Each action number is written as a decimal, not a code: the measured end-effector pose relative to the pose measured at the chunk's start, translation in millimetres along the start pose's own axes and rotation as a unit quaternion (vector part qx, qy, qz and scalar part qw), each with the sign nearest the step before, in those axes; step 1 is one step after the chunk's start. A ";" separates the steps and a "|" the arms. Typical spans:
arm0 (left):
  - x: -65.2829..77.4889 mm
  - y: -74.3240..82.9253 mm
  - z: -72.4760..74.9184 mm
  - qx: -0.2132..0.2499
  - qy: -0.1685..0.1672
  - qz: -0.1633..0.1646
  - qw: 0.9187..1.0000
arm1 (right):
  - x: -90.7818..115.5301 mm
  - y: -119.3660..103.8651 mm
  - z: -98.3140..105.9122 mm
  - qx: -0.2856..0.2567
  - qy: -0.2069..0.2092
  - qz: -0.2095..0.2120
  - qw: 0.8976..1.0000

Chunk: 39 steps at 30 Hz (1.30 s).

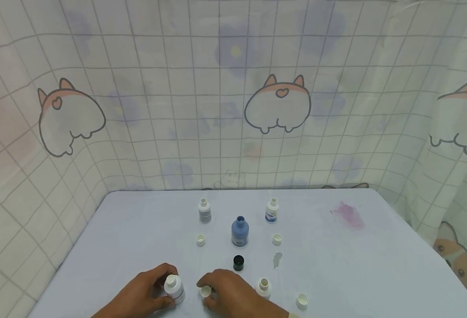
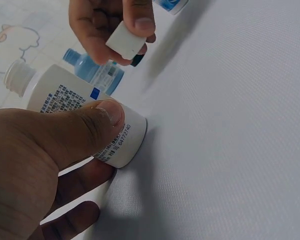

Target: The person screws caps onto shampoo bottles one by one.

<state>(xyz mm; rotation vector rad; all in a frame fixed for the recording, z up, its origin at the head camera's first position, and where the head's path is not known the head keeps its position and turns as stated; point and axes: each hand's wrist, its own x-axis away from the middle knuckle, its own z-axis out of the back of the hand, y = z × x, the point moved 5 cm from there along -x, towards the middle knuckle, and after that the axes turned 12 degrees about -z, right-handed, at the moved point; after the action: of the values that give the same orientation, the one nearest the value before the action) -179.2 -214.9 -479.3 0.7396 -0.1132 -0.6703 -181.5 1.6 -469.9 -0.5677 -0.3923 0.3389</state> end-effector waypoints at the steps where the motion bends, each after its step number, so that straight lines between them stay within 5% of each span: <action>1: 0.1 0.2 0.2 0.000 0.001 0.000 1.000 | 0.1 -0.8 1.0 -0.003 0.004 0.002 1.000; 10: 1.0 -2.2 -0.7 0.004 -0.005 0.013 1.000 | 0.0 -4.9 5.2 -0.054 0.018 -0.004 0.998; 23: 2.4 -5.5 -3.4 0.025 -0.009 0.012 1.000 | 3.4 -14.1 10.2 -0.015 0.032 -0.007 0.999; 32: 2.1 -4.9 -2.6 0.041 -0.008 0.010 0.999 | 2.7 -24.1 16.7 -0.027 0.057 0.044 0.997; 39: 1.5 -4.4 -1.7 0.026 -0.005 -0.001 1.000 | -0.1 -26.0 18.5 -0.039 0.065 0.046 0.996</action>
<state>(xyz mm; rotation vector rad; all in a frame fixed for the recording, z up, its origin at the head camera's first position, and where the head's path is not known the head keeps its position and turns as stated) -179.8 -217.2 -483.6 0.7874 -0.1386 -0.6753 -184.6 -10.7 -440.6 -0.6815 -0.2557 0.3746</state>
